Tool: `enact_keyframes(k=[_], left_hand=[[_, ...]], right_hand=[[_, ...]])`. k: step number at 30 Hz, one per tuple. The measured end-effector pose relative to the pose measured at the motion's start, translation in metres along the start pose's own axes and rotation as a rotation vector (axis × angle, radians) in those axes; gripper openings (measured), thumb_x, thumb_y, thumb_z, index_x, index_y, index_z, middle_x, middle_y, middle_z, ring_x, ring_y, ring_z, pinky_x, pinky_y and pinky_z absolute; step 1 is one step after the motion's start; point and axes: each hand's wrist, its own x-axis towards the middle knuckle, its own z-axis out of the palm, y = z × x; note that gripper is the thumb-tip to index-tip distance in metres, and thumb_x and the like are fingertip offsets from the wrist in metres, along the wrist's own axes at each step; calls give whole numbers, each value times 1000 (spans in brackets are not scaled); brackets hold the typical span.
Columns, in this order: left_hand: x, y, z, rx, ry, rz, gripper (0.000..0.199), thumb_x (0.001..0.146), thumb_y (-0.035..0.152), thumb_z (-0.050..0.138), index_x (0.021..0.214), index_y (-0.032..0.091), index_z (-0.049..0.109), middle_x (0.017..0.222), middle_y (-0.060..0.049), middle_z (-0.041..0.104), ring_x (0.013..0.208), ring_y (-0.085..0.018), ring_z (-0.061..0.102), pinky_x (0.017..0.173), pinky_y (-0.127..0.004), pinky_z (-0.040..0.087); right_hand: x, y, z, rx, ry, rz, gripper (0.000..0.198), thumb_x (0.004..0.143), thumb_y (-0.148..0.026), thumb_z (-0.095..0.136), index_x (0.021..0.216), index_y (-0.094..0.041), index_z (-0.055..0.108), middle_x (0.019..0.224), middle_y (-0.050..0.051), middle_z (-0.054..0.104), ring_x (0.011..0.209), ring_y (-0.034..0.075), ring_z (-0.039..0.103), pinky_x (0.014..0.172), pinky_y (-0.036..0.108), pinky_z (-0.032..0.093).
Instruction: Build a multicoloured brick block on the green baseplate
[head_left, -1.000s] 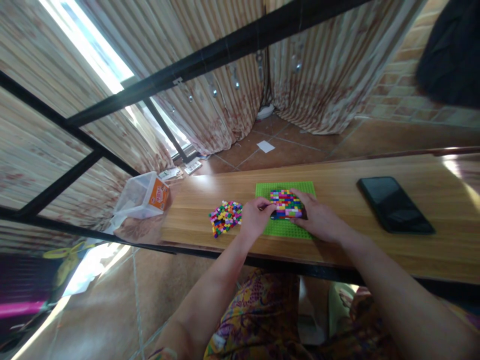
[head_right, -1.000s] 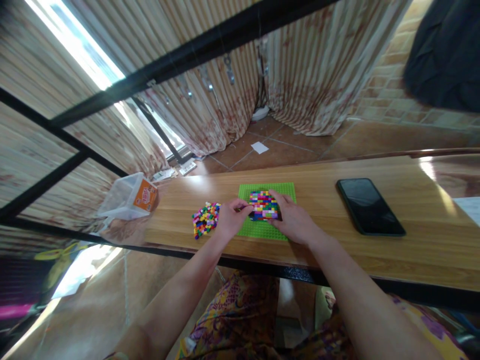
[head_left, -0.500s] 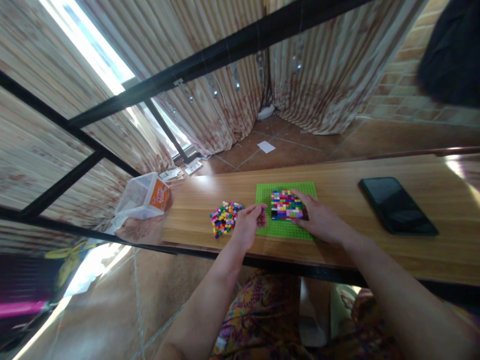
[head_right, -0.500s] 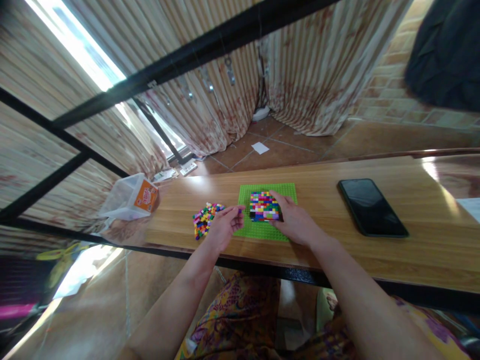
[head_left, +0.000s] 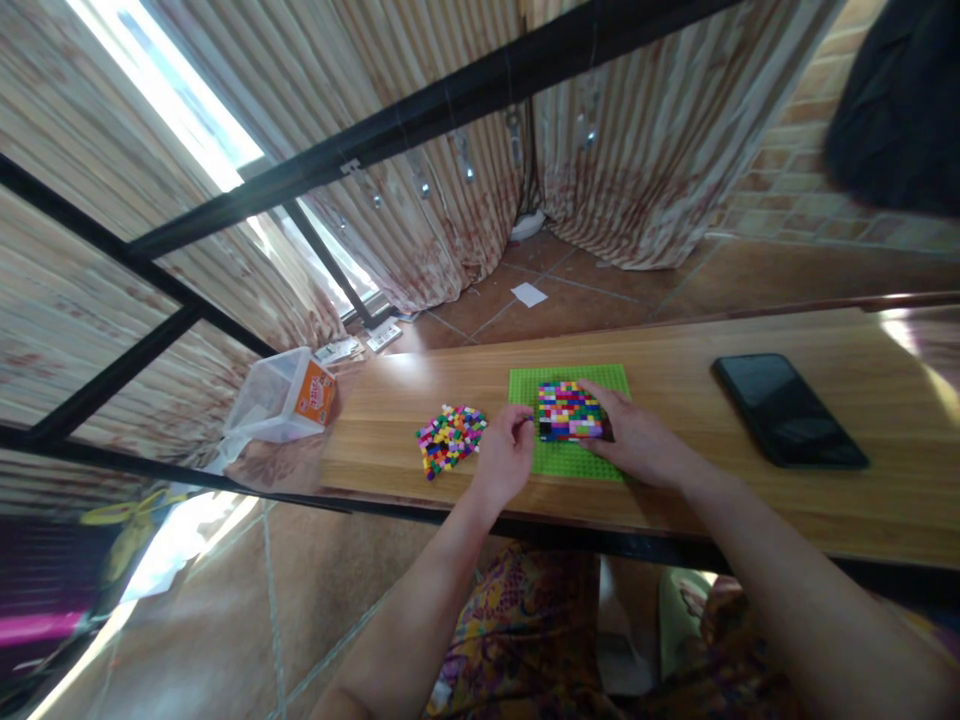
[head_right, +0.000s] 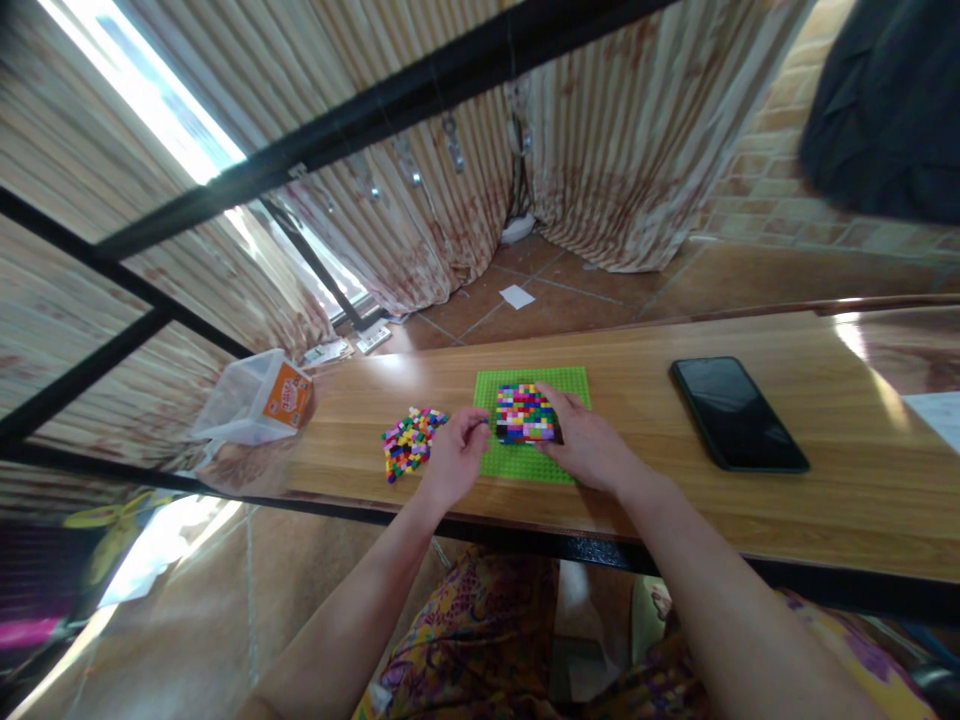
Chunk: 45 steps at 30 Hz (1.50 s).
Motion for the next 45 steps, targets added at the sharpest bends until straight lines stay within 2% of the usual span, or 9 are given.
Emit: enact_keyframes(k=[8, 14, 22, 27, 35, 40, 45], left_hand=[[4, 5, 1, 151, -15, 74, 12, 88, 10, 53, 94, 20, 55, 85, -3, 68, 79, -17, 67, 75, -29, 51], [8, 5, 3, 222, -63, 98, 13, 89, 10, 52, 94, 22, 57, 86, -2, 71, 80, -17, 68, 73, -28, 52], [13, 9, 6, 354, -68, 174, 9, 92, 18, 57, 93, 21, 65, 92, -3, 72, 86, -19, 67, 82, -32, 53], [15, 3, 13, 283, -28, 187, 5, 88, 17, 64, 90, 20, 66, 88, -4, 70, 84, -18, 66, 78, -30, 52], [14, -1, 16, 146, 44, 103, 10, 82, 18, 71, 90, 20, 66, 87, -2, 69, 79, -16, 65, 76, -29, 52], [13, -2, 13, 7, 37, 4, 12, 84, 15, 65, 96, 17, 65, 88, -3, 70, 73, -13, 63, 72, -26, 50], [22, -7, 17, -91, 88, -96, 9, 86, 20, 63, 92, 14, 65, 86, -5, 70, 77, -14, 63, 73, -26, 50]], right_hand=[[0, -1, 0, -1, -1, 8, 78, 82, -32, 64, 153, -21, 33, 140, 17, 57, 116, 34, 65, 99, 47, 51], [0, -1, 2, -14, 18, -1, 79, 82, -32, 66, 153, -22, 33, 137, 17, 59, 115, 34, 65, 97, 48, 52], [0, -2, -1, -6, -6, 21, 79, 82, -32, 65, 153, -21, 34, 140, 17, 56, 116, 34, 64, 97, 48, 53], [0, -2, -2, 10, -12, 20, 79, 81, -32, 65, 153, -21, 33, 140, 17, 57, 114, 33, 65, 96, 48, 53], [-1, -1, 1, -16, 27, -3, 81, 80, -31, 66, 154, -23, 34, 137, 16, 60, 107, 33, 68, 92, 48, 55], [-1, -2, -1, -18, 20, 7, 81, 80, -31, 67, 154, -23, 34, 138, 16, 60, 111, 34, 67, 93, 47, 54], [0, -1, 0, -20, 15, -1, 80, 81, -32, 66, 154, -23, 33, 136, 16, 60, 110, 33, 67, 93, 47, 54]])
